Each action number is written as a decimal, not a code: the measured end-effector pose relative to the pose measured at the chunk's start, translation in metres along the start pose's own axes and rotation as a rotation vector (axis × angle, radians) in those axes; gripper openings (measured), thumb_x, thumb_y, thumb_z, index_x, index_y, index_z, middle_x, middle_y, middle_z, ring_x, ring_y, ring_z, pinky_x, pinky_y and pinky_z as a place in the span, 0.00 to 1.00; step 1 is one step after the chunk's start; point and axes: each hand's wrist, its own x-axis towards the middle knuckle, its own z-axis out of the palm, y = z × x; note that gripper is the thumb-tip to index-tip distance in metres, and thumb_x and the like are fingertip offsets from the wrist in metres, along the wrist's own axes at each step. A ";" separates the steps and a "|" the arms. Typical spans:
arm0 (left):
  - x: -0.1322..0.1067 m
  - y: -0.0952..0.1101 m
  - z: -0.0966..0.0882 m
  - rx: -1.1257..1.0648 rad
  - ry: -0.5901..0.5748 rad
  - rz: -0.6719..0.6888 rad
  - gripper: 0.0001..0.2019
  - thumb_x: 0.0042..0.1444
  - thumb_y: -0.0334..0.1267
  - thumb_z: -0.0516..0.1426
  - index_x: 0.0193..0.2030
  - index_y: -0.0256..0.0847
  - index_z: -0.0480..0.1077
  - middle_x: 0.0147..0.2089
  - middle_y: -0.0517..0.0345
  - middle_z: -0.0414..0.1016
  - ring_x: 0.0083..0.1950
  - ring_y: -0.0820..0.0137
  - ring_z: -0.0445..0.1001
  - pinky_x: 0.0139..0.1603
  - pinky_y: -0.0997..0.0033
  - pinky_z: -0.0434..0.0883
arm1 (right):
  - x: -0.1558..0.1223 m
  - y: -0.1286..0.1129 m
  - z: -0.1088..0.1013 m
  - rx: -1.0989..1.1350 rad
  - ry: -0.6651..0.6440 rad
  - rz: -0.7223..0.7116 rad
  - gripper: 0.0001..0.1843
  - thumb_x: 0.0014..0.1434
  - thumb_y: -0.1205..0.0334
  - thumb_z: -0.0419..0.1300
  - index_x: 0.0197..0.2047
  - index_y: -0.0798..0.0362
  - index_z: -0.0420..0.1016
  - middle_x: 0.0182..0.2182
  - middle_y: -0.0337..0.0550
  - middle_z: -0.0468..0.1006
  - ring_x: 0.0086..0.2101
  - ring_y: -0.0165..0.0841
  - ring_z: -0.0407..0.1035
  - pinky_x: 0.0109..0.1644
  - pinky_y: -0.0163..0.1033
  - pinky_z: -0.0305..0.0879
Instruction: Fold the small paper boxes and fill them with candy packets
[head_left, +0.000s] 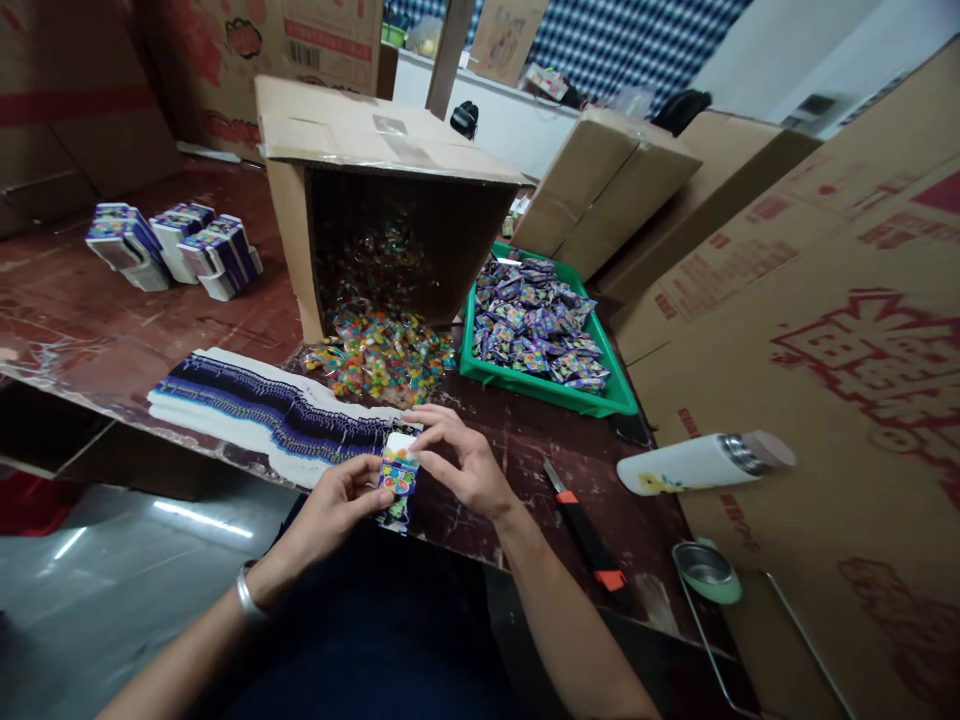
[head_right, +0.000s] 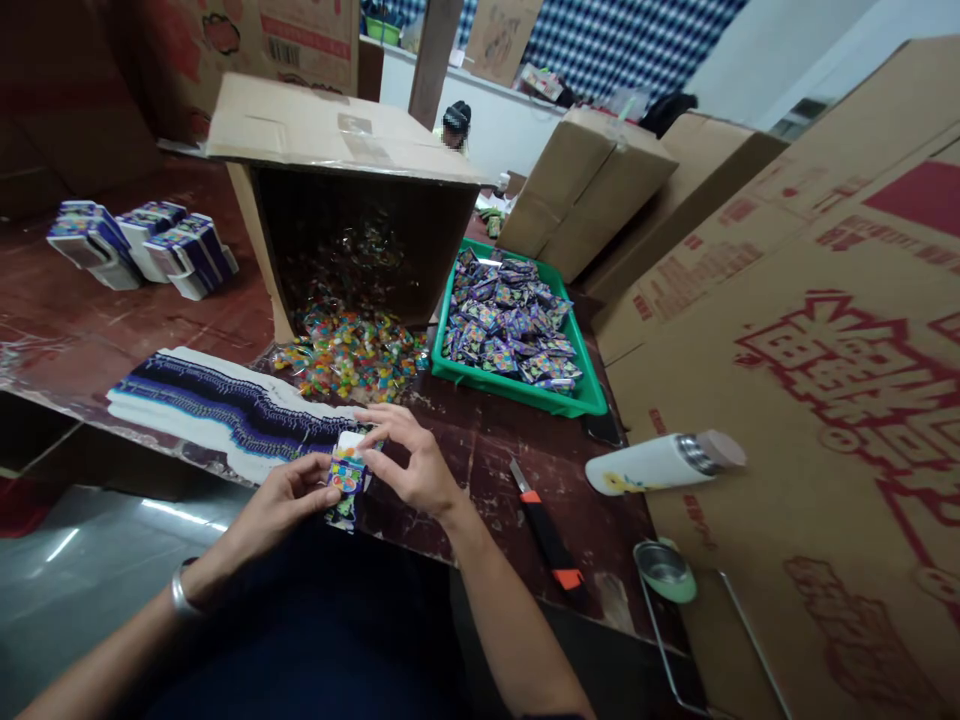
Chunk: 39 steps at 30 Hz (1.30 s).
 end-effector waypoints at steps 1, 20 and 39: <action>-0.001 0.000 -0.001 0.029 0.018 0.009 0.17 0.53 0.45 0.66 0.46 0.38 0.74 0.42 0.52 0.82 0.41 0.64 0.78 0.45 0.66 0.72 | 0.000 -0.001 -0.002 -0.013 -0.041 -0.006 0.04 0.63 0.59 0.64 0.40 0.47 0.81 0.56 0.45 0.78 0.61 0.46 0.65 0.67 0.61 0.56; -0.010 -0.010 0.009 0.255 0.176 0.084 0.16 0.57 0.40 0.61 0.53 0.42 0.71 0.48 0.51 0.81 0.40 0.62 0.82 0.42 0.64 0.78 | -0.007 0.013 0.025 -0.171 0.188 0.001 0.08 0.63 0.57 0.64 0.33 0.48 0.79 0.46 0.46 0.83 0.48 0.41 0.76 0.56 0.48 0.70; -0.009 -0.024 0.008 0.113 0.215 0.119 0.20 0.56 0.49 0.64 0.53 0.46 0.70 0.47 0.56 0.78 0.45 0.64 0.81 0.42 0.71 0.78 | -0.026 0.021 0.055 0.000 0.302 0.204 0.13 0.61 0.53 0.64 0.32 0.53 0.79 0.31 0.42 0.80 0.32 0.33 0.74 0.39 0.36 0.70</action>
